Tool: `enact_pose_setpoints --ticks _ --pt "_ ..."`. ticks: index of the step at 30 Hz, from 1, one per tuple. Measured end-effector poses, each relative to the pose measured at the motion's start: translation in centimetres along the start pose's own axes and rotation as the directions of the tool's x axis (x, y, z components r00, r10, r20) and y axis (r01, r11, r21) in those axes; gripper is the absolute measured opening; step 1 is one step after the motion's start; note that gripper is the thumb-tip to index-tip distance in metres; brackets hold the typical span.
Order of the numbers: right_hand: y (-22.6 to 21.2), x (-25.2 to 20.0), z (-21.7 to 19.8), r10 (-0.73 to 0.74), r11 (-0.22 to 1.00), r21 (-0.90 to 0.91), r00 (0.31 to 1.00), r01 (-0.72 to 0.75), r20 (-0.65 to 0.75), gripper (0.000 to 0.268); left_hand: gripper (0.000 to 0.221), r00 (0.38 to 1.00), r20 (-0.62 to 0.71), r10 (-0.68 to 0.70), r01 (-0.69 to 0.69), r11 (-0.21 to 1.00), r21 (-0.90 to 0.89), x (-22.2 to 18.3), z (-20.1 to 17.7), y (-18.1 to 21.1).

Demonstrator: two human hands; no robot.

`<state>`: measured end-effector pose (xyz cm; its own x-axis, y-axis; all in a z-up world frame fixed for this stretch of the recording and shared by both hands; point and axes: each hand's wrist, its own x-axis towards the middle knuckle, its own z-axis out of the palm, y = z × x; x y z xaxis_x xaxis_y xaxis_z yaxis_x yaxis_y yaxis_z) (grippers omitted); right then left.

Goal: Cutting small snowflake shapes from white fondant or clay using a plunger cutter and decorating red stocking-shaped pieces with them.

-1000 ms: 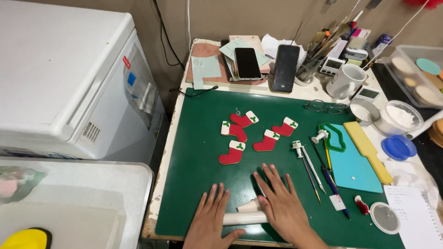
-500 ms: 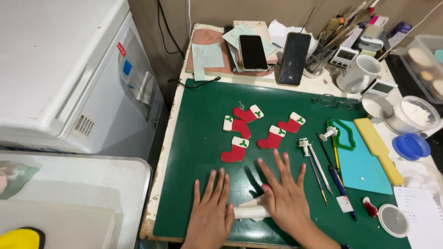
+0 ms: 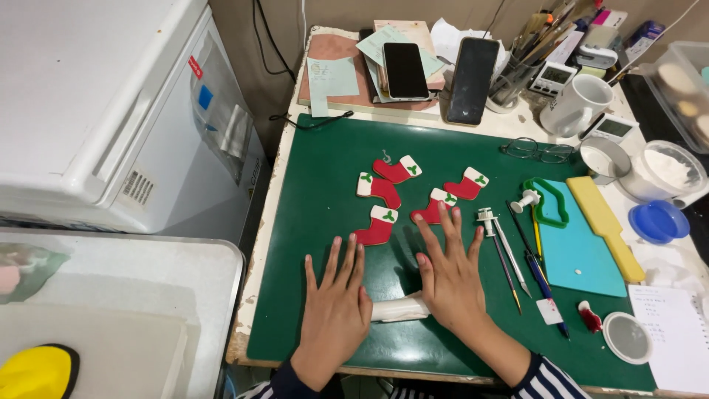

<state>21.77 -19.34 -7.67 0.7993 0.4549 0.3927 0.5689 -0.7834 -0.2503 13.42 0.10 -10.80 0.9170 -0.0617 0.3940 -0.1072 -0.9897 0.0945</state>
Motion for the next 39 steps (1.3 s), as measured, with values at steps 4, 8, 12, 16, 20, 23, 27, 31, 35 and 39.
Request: enact_pose_setpoints --ticks 4,8,12,16,20,23,27,31,35,39 --pt "0.2 -1.9 0.1 -0.054 0.997 -0.052 0.999 0.054 0.006 0.053 0.068 0.999 -0.018 0.049 -0.048 0.996 0.072 -1.9 0.7 0.4" --pt "0.1 -0.8 0.2 -0.024 1.0 0.009 1.0 0.024 0.009 0.052 0.065 1.0 0.015 0.022 -0.022 1.0 -0.014 -1.0 0.4 0.2" --pt "0.0 -0.8 0.2 -0.025 1.0 -0.006 1.0 0.025 -0.008 0.053 0.062 1.0 -0.019 0.019 -0.019 1.0 -0.02 -0.6 -0.4 0.4" --pt "0.0 -2.6 0.2 -0.062 0.998 -0.019 0.998 0.061 -0.016 0.051 0.064 0.998 -0.006 0.062 -0.062 0.998 -0.003 -2.5 0.8 0.7" --pt "-0.2 0.1 0.2 -0.023 0.999 0.039 1.0 0.024 -0.02 0.05 0.06 1.0 0.02 0.003 -0.001 0.995 -0.096 0.2 0.2 0.1" --pt "-0.5 -1.1 -0.1 -0.011 0.999 0.038 1.0 0.012 -0.017 0.05 0.061 1.0 0.012 0.012 -0.011 0.997 -0.073 -0.5 -0.4 0.6" --pt "-0.1 -3.6 0.5 -0.04 0.999 -0.004 0.999 0.04 -0.012 0.05 0.068 0.994 -0.096 0.055 -0.027 0.96 0.277 -3.4 1.3 1.1" --pt "-0.1 -0.3 0.5 -0.028 0.999 0.03 1.0 0.029 -0.01 0.048 0.062 1.0 0.0 0.007 -0.007 1.0 -0.029 -0.3 -0.3 0.5" --pt "-0.1 -0.4 0.6 -0.028 1.0 0.011 0.999 0.028 -0.022 0.049 0.063 1.0 -0.014 -0.001 0.001 1.0 -0.023 0.1 -0.6 0.5" --pt "-0.2 -3.1 0.5 -0.037 0.999 0.001 0.996 0.037 0.086 0.055 0.067 1.0 -0.02 0.022 -0.022 1.0 0.006 -3.3 0.5 1.7"
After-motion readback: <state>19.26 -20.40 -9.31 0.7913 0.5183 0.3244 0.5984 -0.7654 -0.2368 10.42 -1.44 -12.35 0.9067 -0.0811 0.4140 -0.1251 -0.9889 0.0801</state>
